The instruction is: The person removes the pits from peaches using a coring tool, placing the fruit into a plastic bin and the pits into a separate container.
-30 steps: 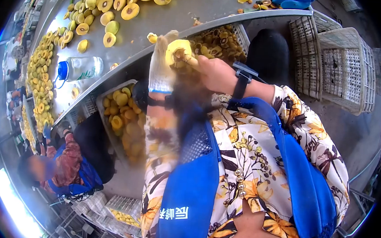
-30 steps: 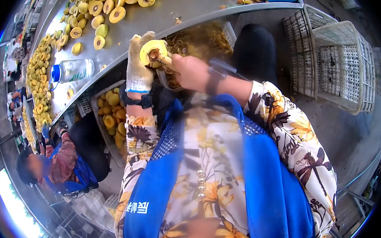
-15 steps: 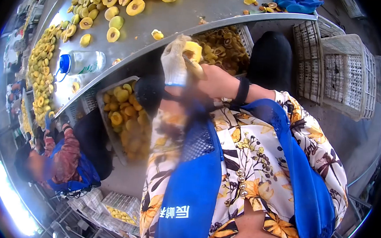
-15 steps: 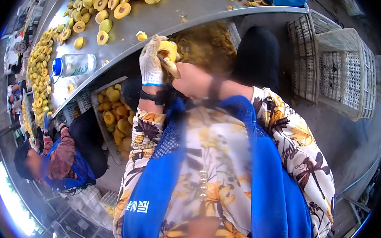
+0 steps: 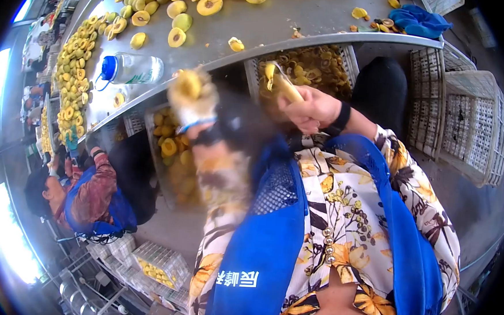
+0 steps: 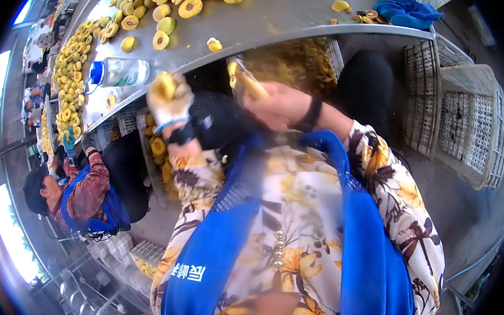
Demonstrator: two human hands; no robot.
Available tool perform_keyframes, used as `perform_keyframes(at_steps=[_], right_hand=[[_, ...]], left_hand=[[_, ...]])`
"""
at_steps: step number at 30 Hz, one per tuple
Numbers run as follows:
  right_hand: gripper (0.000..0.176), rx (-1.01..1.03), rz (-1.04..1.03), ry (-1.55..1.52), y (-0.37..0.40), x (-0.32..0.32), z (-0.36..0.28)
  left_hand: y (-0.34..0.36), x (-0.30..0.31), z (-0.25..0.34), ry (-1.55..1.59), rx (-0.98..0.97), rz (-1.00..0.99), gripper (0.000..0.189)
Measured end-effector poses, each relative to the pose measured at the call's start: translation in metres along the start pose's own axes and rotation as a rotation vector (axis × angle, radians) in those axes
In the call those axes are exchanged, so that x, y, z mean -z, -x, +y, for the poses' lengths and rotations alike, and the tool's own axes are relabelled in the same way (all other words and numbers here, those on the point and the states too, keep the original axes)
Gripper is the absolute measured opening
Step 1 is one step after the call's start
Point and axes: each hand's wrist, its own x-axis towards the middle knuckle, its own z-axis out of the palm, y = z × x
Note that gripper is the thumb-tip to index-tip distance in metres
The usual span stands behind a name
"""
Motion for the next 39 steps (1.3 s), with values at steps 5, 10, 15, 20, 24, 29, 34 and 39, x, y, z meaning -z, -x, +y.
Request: perform_keyframes(at_steps=[5,10,15,20,24,29,34,39], right_hand=[[0.020,0.438,0.510,1.837,0.002,0.049,0.021],[0.023,0.168,0.629,1.719,-0.006,0.045,0.020],[0.023,0.140,0.658,1.576,-0.015,0.032,0.009],[0.029,0.073,0.794,1.420,0.003,0.018,0.000],[0.041,0.346,0.829,1.140,-0.013,0.006,-0.026],[0.036,0.475,0.531,0.748,-0.058,0.009,-0.033],[0.023,0.420,0.395,0.413,-0.060,0.006,-0.031],[0.028,0.504,0.610,0.831,-0.062,0.001,-0.002]], left_hand=[[0.071,0.039,0.056,-1.228,-0.538,0.921,0.038],[0.006,0.027,0.098,-2.076,-0.721,0.705,0.044],[-0.141,0.003,0.103,-2.401,-0.472,0.679,0.056],[-0.195,0.026,0.095,-2.073,-0.191,0.476,0.065],[-0.120,-0.069,0.039,-2.046,-0.267,0.113,0.070],[-0.037,-0.114,-0.039,-2.053,-0.537,-0.426,0.077],[-0.016,-0.076,-0.076,-0.897,-0.539,-0.174,0.074],[-0.019,-0.054,-0.129,-0.248,-0.171,0.371,0.056]])
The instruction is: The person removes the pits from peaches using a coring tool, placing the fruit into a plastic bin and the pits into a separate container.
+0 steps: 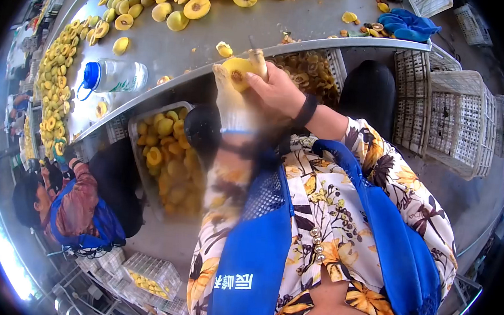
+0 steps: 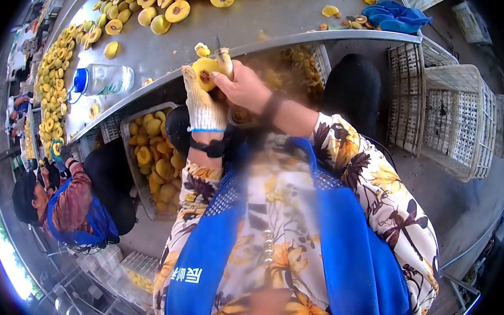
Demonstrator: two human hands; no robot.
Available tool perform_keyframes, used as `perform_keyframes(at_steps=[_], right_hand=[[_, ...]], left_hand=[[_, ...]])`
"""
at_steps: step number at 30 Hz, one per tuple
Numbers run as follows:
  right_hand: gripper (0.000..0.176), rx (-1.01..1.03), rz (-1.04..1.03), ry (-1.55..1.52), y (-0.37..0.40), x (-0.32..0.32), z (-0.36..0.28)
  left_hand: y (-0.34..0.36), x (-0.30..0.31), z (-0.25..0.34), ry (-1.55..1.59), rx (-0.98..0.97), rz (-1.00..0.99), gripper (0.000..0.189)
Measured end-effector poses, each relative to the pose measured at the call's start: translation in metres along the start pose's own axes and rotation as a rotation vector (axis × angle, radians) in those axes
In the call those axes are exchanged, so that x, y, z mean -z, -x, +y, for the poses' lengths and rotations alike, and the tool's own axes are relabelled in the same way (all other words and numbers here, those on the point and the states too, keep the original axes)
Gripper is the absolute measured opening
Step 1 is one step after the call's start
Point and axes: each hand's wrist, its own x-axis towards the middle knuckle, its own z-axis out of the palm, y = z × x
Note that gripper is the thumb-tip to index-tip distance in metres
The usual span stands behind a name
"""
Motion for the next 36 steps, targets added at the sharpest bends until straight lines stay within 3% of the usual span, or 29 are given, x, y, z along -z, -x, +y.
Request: perform_keyframes(at_steps=[1,4,7,16,21,25,26,27,29,32,36], right_hand=[[0.030,0.059,0.090,0.358,0.001,-0.001,-0.001],[0.030,0.008,-0.033,0.577,0.017,0.005,-0.023],[0.026,0.072,-0.050,0.606,0.029,0.010,-0.018],[0.018,0.079,-0.149,0.695,0.043,0.008,-0.015],[0.018,0.017,-0.249,0.592,0.039,0.012,-0.018],[0.025,-0.081,-0.260,0.427,0.038,0.009,-0.026],[0.023,-0.071,-0.199,0.355,0.042,0.005,-0.018],[0.025,-0.101,-0.206,0.417,0.043,0.003,-0.015],[0.022,-0.105,-0.239,0.361,0.043,0.002,-0.012],[0.019,-0.444,-0.407,0.106,0.042,0.015,-0.038],[0.016,-0.562,-0.498,-0.169,0.043,0.021,-0.028]], left_hand=[[-0.001,0.003,0.001,0.039,0.012,0.013,0.055],[0.000,-0.010,0.020,0.034,0.002,-0.054,0.050],[-0.001,-0.012,0.021,-0.225,-0.246,-0.109,0.048],[0.006,-0.016,0.018,-0.387,-0.286,-0.096,0.051],[-0.003,-0.011,0.041,-0.562,0.000,-0.232,0.055],[0.023,-0.028,0.029,-0.271,-0.287,-0.200,0.043],[0.023,-0.023,0.024,-0.221,-0.288,-0.176,0.035],[0.021,-0.019,0.025,-0.071,-0.139,-0.234,0.031],[0.019,-0.019,0.032,-0.110,0.073,-0.195,0.028],[0.010,-0.024,0.025,-0.089,0.115,-0.155,0.028],[0.005,-0.034,0.020,-0.320,-0.051,-0.149,0.033]])
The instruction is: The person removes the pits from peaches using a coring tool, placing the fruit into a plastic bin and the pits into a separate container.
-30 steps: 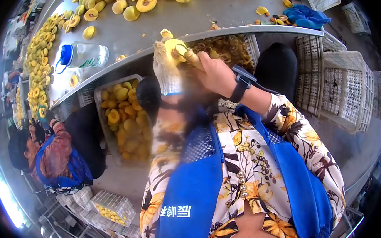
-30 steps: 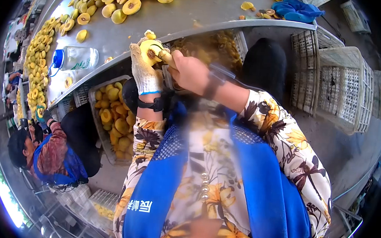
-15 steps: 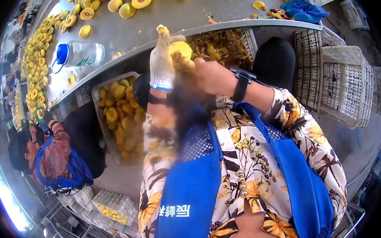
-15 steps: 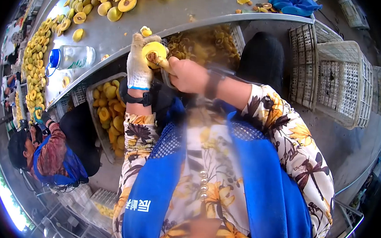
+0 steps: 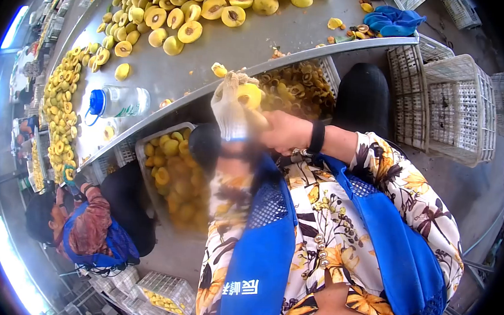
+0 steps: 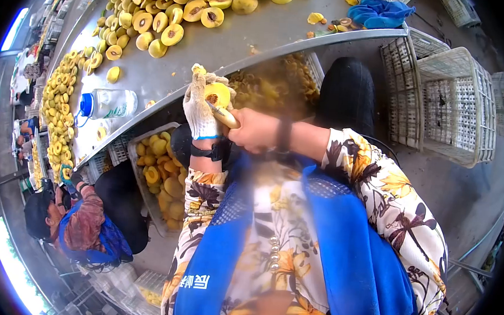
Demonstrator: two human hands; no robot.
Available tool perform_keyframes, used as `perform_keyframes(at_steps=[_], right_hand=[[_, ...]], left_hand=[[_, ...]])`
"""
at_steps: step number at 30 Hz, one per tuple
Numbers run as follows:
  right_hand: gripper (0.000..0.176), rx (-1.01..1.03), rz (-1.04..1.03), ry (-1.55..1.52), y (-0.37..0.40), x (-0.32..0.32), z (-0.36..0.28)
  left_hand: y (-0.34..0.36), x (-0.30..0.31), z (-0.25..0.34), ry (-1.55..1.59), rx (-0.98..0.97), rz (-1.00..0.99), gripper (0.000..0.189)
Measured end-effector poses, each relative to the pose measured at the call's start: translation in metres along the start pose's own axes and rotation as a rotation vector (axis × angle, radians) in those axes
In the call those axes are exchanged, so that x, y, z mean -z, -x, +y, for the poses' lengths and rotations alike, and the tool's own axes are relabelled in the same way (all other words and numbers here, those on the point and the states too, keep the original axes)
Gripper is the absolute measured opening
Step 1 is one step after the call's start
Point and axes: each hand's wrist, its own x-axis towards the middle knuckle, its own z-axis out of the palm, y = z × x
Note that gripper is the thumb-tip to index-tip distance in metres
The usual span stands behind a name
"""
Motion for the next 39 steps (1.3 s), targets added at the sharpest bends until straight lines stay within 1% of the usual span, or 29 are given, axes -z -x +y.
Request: perform_keyframes(at_steps=[2,3,5,6,7,8,9,10,11,13,14,15,16,17,19,21,22,23,24,25,27,28,29,31,32,33,35,37,39], right_hand=[[0.017,-0.028,-0.067,-0.114,-0.002,0.005,-0.001],[0.017,0.011,-0.136,-0.168,-0.002,0.007,-0.003],[0.016,0.094,-0.278,-0.273,-0.001,0.011,-0.003],[0.018,0.089,-0.275,-0.294,-0.001,0.013,0.001],[0.019,0.082,-0.271,-0.312,-0.004,0.016,0.009],[0.021,0.077,-0.266,-0.330,-0.007,0.020,0.018],[0.023,0.158,-0.114,0.016,-0.012,0.026,0.033],[0.024,0.237,0.043,0.358,-0.020,0.032,0.047],[0.026,0.314,0.208,0.695,-0.024,0.037,0.055],[0.029,0.315,0.265,0.911,-0.009,0.041,0.044],[0.030,0.316,0.291,1.028,-0.004,0.042,0.038],[0.029,0.305,0.303,0.998,-0.006,0.039,0.034],[0.027,0.293,0.315,0.969,-0.007,0.034,0.030],[0.026,0.284,0.332,0.942,-0.008,0.030,0.026],[0.019,0.309,0.382,0.890,-0.022,0.030,0.043],[0.015,0.350,0.424,0.849,-0.021,0.031,0.042],[0.015,0.350,0.432,0.885,-0.019,0.034,0.043],[0.015,0.344,0.437,0.918,-0.017,0.037,0.046],[0.015,0.321,0.444,0.788,-0.006,0.039,0.036],[0.015,0.300,0.490,0.793,0.003,0.040,0.031],[0.015,0.252,0.575,0.796,0.018,0.041,0.027],[0.017,0.364,0.617,0.673,0.021,0.039,0.026],[0.017,0.361,0.639,0.703,0.020,0.041,0.026],[0.018,0.346,0.667,0.758,0.013,0.042,0.025],[0.024,0.275,0.674,0.756,0.000,0.048,0.035],[0.029,0.311,0.699,0.715,-0.006,0.050,0.031],[0.039,0.381,0.745,0.624,-0.023,0.045,0.019],[0.045,0.486,0.776,0.500,-0.028,0.033,-0.011],[0.047,0.601,0.742,0.375,-0.037,0.029,-0.022]], left_hand=[[-0.003,0.000,0.005,0.243,0.221,-0.044,0.036],[-0.004,0.001,0.011,0.363,0.335,-0.065,0.037],[-0.009,0.018,0.020,0.446,0.331,-0.038,0.045],[-0.012,0.036,0.028,0.414,0.225,0.112,0.044],[-0.003,0.070,0.045,0.450,0.213,0.031,0.044],[0.013,0.087,0.056,0.339,0.071,0.172,0.045],[0.026,0.114,0.064,0.185,-0.021,0.253,0.038],[0.023,0.153,0.064,-0.250,-0.186,0.466,0.032],[0.033,0.174,0.071,-0.733,-0.135,0.562,0.031],[0.047,0.166,0.091,-1.707,-0.110,0.592,0.035],[0.035,0.173,0.096,-1.640,-0.245,0.541,0.039],[0.019,0.161,0.106,-1.566,-0.375,0.491,0.043],[-0.001,0.144,0.115,-1.634,-0.256,0.504,0.044],[-0.031,0.141,0.113,-1.534,-0.465,0.452,0.039],[-0.106,0.126,0.113,-1.602,-0.884,0.305,0.028],[-0.169,0.089,0.118,-1.699,-1.001,0.215,0.032],[-0.204,0.081,0.109,-1.840,-0.887,0.330,0.039],[-0.225,0.068,0.104,-1.890,-0.672,0.273,0.048],[-0.239,0.055,0.104,-1.937,-0.444,0.102,0.053],[-0.247,0.045,0.101,-1.964,-0.211,-0.071,0.059],[-0.244,0.038,0.085,-1.958,-0.277,0.022,0.066],[-0.224,0.027,0.087,-1.938,-0.275,0.058,0.067],[-0.241,0.043,0.076,-1.934,-0.309,-0.018,0.066],[-0.216,0.049,0.073,-1.338,-0.018,-0.107,0.059],[-0.223,0.068,0.059,-1.191,0.013,-0.099,0.054],[-0.199,0.057,0.064,-1.129,0.019,-0.051,0.043],[-0.141,0.030,0.075,-0.936,-0.128,0.010,0.041],[-0.088,0.007,0.086,-0.634,0.013,-0.075,0.040],[-0.047,0.001,0.078,-0.575,-0.032,-0.117,0.035]])
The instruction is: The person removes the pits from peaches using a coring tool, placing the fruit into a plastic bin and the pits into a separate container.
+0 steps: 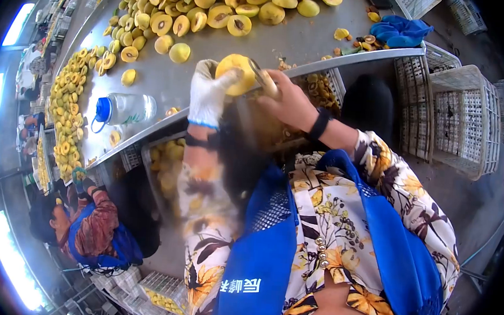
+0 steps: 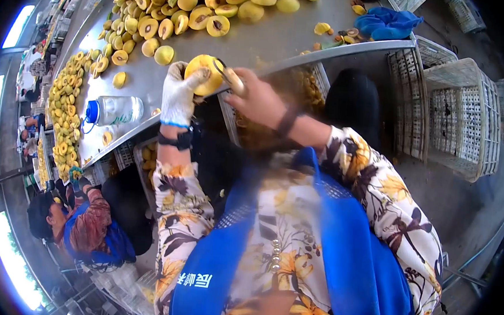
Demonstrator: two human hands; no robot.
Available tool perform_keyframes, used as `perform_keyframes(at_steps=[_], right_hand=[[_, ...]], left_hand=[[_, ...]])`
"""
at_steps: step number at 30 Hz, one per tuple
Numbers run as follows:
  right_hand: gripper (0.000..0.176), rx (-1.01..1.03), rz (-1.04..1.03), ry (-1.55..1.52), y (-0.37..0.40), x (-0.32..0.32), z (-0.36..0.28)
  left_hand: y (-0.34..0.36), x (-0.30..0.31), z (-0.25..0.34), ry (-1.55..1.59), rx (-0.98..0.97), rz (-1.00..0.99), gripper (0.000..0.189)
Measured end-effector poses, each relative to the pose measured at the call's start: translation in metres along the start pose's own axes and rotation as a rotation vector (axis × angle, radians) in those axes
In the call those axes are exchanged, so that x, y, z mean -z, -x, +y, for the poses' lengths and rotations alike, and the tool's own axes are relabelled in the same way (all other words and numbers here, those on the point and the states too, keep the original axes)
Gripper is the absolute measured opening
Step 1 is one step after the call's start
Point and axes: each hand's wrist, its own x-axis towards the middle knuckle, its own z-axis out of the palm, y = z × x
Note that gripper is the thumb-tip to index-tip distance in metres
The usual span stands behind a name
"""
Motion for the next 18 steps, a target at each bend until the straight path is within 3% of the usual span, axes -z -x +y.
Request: perform_keyframes(at_steps=[2,4,5,8,12,15,18], right_hand=[[0.047,0.051,-0.030,-0.079,0.003,-0.003,-0.008],[0.045,0.100,-0.115,-0.088,0.009,-0.007,-0.015],[0.040,0.120,-0.104,-0.008,0.010,-0.011,-0.013],[0.036,0.069,-0.116,0.214,0.017,-0.014,0.003],[0.032,-0.050,-0.305,0.393,0.035,-0.004,0.007],[0.027,0.034,-0.295,0.466,0.043,-0.007,0.021],[0.028,-0.045,-0.231,0.391,0.050,0.001,0.012]], left_hand=[[0.023,-0.018,-0.026,0.240,-0.196,0.051,0.032],[0.039,-0.023,-0.039,0.654,-0.041,0.020,0.044],[0.042,-0.019,-0.046,0.670,0.078,-0.016,0.059],[0.051,-0.029,-0.061,0.859,0.185,0.135,0.058],[0.056,-0.040,-0.070,0.775,-0.002,0.174,0.057],[0.055,-0.047,-0.079,0.632,-0.146,0.206,0.050],[0.068,-0.061,-0.062,0.549,-0.192,0.222,0.048]])
